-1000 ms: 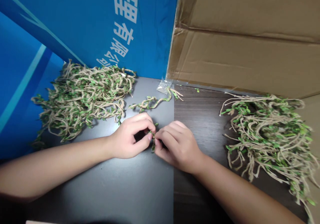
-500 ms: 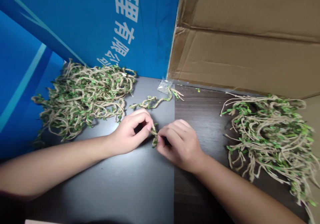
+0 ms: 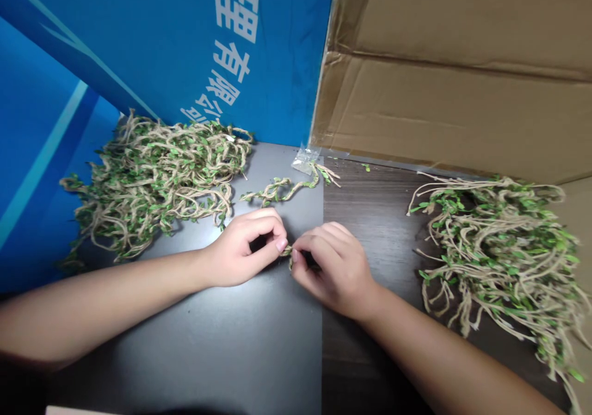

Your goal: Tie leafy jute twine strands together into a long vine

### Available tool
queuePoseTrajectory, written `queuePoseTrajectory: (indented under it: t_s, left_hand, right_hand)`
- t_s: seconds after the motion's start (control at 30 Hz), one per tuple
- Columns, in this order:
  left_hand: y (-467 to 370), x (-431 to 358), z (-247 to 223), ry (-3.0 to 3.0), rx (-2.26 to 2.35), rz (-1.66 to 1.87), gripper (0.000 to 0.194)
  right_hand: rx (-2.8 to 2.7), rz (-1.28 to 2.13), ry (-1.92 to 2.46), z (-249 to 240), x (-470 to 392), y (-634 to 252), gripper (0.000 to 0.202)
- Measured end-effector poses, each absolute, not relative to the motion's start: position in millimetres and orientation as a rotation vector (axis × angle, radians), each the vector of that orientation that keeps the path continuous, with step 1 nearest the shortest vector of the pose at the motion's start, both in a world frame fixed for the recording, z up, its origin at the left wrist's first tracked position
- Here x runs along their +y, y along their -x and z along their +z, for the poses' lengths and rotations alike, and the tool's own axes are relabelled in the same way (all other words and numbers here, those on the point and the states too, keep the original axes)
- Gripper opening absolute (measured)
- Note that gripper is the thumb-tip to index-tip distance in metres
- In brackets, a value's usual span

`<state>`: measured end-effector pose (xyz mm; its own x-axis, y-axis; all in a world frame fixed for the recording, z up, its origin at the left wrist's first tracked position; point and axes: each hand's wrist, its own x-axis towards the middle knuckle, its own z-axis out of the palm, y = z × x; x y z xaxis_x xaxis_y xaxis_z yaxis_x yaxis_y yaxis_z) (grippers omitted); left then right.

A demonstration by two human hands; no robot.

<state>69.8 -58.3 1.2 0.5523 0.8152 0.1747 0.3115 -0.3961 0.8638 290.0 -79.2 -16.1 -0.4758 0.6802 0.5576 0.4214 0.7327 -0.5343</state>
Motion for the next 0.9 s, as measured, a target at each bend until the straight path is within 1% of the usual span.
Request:
queuePoseTrajectory:
  t_s: [0.37, 0.5, 0.67, 0.9]
  left_hand:
    - [-69.7, -58.1, -0.3, -1.887, 0.985, 0.934, 0.019]
    - [-68.0, -57.0, 1.4, -1.874, 0.917, 0.876, 0.02]
    - [-66.8, -55.9, 0.3, -1.902, 0.865, 0.748, 0.03]
    - [-69.0, -56.5, -1.6, -1.875, 0.899, 0.799, 0.03]
  right_hand:
    - [-2.107, 0.457, 0.877, -12.8, -77.2, -289.8, 0.016]
    - [-2.074, 0.454, 0.908, -11.7, -76.5, -289.5, 0.015]
    - [-2.092, 0.475, 0.839, -11.4, -77.7, -290.0, 0.017]
    - [-2.125, 0.469, 0.795, -11.4, -77.4, -289.3, 0.02]
